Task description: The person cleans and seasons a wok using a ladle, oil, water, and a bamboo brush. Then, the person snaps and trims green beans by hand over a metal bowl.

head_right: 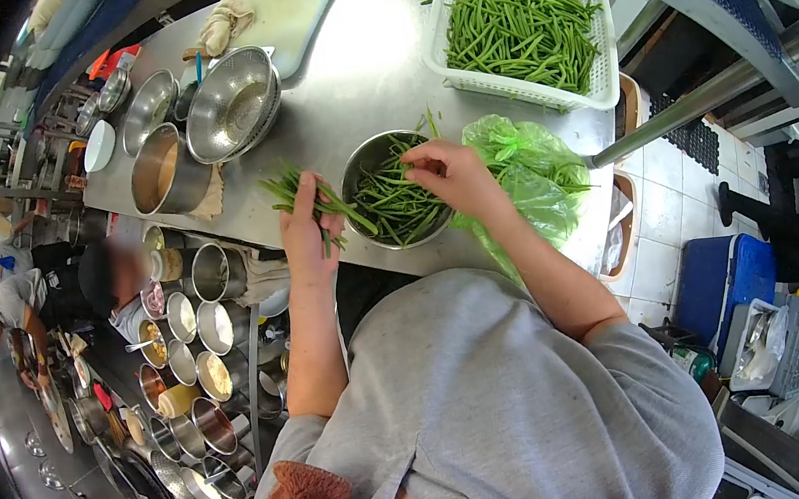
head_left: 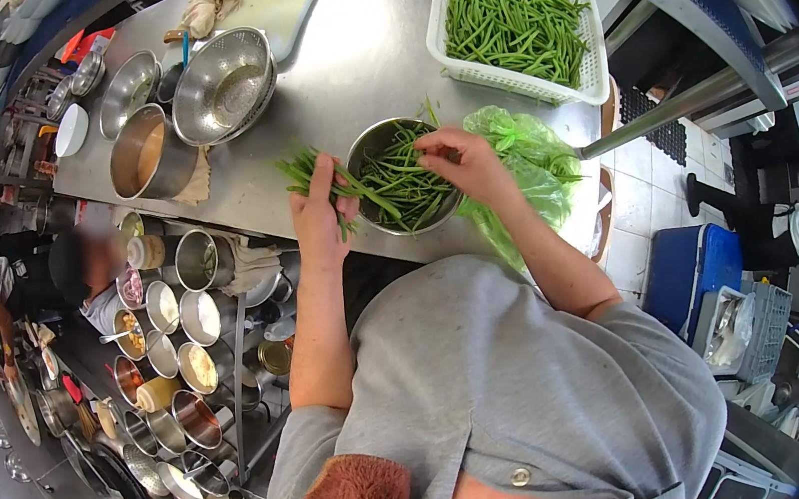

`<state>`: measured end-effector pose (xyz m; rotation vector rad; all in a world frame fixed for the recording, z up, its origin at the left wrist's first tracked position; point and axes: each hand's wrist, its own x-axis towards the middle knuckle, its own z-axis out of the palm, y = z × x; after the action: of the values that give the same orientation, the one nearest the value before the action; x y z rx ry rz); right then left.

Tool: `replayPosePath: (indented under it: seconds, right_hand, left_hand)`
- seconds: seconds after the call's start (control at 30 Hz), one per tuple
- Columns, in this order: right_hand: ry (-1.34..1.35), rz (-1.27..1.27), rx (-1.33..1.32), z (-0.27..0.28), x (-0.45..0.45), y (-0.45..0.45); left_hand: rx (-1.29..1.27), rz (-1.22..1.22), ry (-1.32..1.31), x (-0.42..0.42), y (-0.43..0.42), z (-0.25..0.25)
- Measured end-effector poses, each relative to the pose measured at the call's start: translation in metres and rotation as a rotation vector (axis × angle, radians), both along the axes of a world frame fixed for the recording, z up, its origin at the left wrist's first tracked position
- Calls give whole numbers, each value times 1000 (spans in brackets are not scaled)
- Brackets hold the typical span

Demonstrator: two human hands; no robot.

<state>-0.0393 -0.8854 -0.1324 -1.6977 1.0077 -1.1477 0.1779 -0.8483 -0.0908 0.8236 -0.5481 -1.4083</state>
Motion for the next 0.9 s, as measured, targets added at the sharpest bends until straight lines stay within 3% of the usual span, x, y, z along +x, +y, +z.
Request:
replayPosePath:
  seconds: [0.13, 0.23, 0.3, 0.47, 0.57, 0.73, 0.83, 0.9]
  right_hand:
    - [16, 10, 84, 20, 5, 7]
    - [-104, 166, 292, 25, 5, 9]
    - [112, 309, 237, 29, 5, 11]
    - [9, 266, 297, 27, 7, 14]
    - [49, 293, 244, 28, 6, 14]
    - [-104, 282, 321, 19, 3, 11]
    - [29, 378, 429, 23, -4, 5]
    - [-6, 312, 463, 28, -4, 6]
  left_hand:
    - [102, -6, -109, -12, 2, -3]
    - [103, 59, -205, -14, 1, -5]
    - [91, 92, -243, -13, 0, -6]
    - [52, 139, -328, -11, 2, -8]
    - [53, 134, -306, -10, 3, -10]
    - [87, 88, -240, -7, 3, -12]
    - [89, 51, -283, -6, 2, -9]
    - [86, 35, -317, -7, 3, -3]
